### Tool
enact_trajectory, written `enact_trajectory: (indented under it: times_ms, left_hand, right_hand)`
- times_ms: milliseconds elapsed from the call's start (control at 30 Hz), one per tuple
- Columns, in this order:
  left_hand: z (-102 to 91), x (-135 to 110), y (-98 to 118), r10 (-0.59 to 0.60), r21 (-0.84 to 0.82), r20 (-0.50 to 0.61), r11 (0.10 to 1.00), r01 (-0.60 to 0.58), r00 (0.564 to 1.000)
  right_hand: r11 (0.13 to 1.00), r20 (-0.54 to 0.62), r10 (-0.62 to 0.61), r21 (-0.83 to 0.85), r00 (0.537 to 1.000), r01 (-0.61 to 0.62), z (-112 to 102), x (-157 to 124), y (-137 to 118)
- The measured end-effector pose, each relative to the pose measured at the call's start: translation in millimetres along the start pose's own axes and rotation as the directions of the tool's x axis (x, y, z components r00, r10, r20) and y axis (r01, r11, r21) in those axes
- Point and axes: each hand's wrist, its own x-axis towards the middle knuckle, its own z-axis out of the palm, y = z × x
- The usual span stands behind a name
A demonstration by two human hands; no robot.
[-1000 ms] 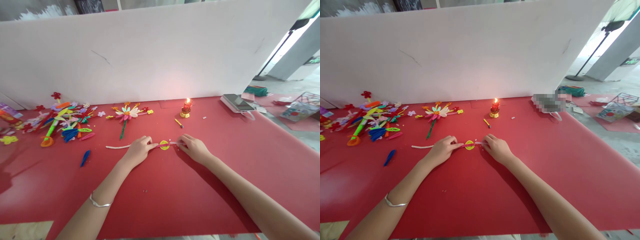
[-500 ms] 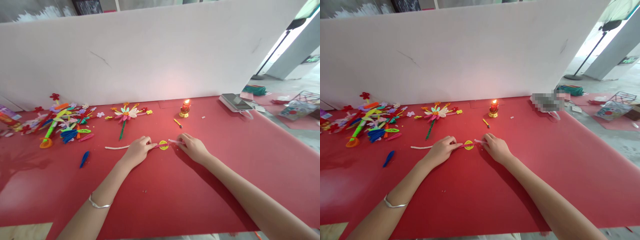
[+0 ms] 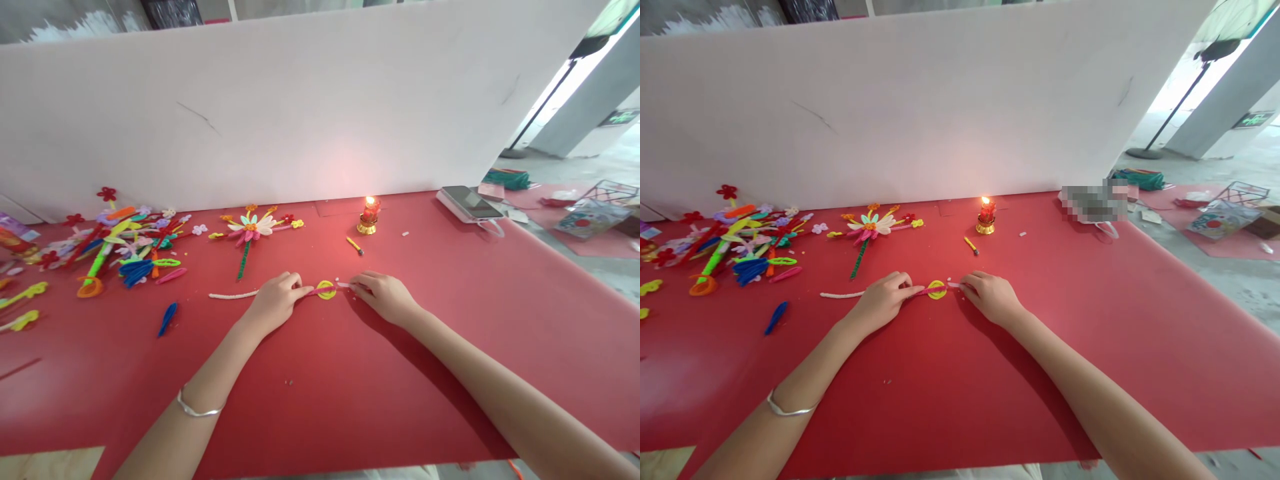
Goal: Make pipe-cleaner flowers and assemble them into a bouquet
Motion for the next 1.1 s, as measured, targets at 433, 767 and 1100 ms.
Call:
enact_trajectory:
  times_ms: [433, 767, 1100]
  left_hand:
    - [0.8, -1, -1, -0.008, -0.003, 0.035, 1.000, 0.008, 0.999]
    - [-13.4, 4, 10, -0.199, -0.561, 0.075, 0.802, 0.206, 0.977]
    - [-9.4, 8, 18, -0.450, -0.709, 0.344, 0.450, 0.542, 0.824]
  right_hand:
    - [0.998, 0.065, 0.046, 0.031, 0.997, -0.048, -7, -1, -6]
    - [0.748, -0.057, 0.144, 0.660, 0.988, -0.070, -5, 2, -3]
    - [0.287, 0.022, 0.297, 0.951, 0.955, -0.112, 5, 8, 4]
